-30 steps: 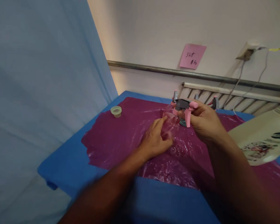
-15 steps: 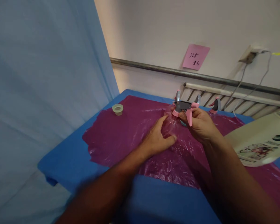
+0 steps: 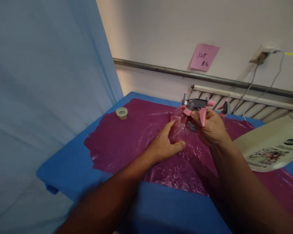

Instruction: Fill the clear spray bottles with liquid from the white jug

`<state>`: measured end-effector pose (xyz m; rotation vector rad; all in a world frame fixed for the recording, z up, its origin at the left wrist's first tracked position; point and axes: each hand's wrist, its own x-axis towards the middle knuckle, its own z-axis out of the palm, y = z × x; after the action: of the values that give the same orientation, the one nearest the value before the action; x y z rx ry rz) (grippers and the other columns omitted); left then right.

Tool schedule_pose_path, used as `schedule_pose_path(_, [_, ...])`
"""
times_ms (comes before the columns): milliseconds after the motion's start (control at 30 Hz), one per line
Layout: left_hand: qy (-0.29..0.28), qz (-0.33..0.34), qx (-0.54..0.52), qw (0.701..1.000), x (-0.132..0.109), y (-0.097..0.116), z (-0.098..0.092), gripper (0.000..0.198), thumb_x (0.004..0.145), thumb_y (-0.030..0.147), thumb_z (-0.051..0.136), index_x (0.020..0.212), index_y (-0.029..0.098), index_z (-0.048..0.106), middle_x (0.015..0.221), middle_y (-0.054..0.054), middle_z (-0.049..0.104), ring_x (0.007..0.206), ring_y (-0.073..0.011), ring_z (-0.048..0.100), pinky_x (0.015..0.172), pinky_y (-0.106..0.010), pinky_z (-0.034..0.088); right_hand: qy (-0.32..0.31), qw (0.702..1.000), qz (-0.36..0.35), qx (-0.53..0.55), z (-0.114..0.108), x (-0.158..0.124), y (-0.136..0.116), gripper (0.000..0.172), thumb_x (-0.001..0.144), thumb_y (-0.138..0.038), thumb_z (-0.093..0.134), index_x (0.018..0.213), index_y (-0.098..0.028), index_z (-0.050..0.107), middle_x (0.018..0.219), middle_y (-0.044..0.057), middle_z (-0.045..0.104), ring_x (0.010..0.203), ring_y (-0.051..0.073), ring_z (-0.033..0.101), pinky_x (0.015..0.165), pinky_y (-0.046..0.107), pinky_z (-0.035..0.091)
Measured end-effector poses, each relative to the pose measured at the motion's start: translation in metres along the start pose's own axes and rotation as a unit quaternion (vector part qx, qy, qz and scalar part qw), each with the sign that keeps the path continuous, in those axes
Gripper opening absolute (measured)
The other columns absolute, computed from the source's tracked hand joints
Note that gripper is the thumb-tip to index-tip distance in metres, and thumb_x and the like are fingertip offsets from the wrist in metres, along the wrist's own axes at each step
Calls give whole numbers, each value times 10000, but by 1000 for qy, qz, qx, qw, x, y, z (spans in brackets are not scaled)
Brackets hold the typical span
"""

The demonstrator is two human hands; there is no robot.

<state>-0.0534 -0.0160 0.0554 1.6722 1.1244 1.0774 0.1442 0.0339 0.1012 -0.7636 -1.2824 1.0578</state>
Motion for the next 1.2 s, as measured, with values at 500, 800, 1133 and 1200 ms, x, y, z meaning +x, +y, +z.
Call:
schedule_pose_path(500, [46,16,22,999,0,-2,1,926,869,384,897,1721,326,539,1699,-116,673,1527,-395,687,1322,-653,541,-28,998,8,-47,0,-4,1,417,829,-596,1033,1098,-309,895,1149,74,891,1224,304,820,1165,509,650])
schedule_pose_path(800, [35,22,-17,999,2,-5,-1,916,867,406,892,1711,299,553,1742,-132,643,1590,-407,646,1370,-665,494,-36,998,12,-49,-2,-4,7,410,858,-634,1003,1047,-295,875,1166,86,890,1243,301,818,1150,492,651])
schedule_pose_path(1133, [41,84,24,995,1,-8,-1,1005,911,356,869,1814,348,426,1799,-117,573,1598,-386,622,1359,-632,499,-15,998,58,-7,5,-2,13,458,726,-549,1095,987,-276,836,998,36,864,1013,248,823,1052,442,674])
schedule_pose_path(1200, [40,98,71,992,0,-9,-2,1047,927,357,860,1850,384,365,1789,-114,566,1573,-389,629,1342,-630,508,-20,998,62,-13,6,-2,11,456,711,-529,1103,953,-265,821,937,21,842,931,222,803,995,415,677])
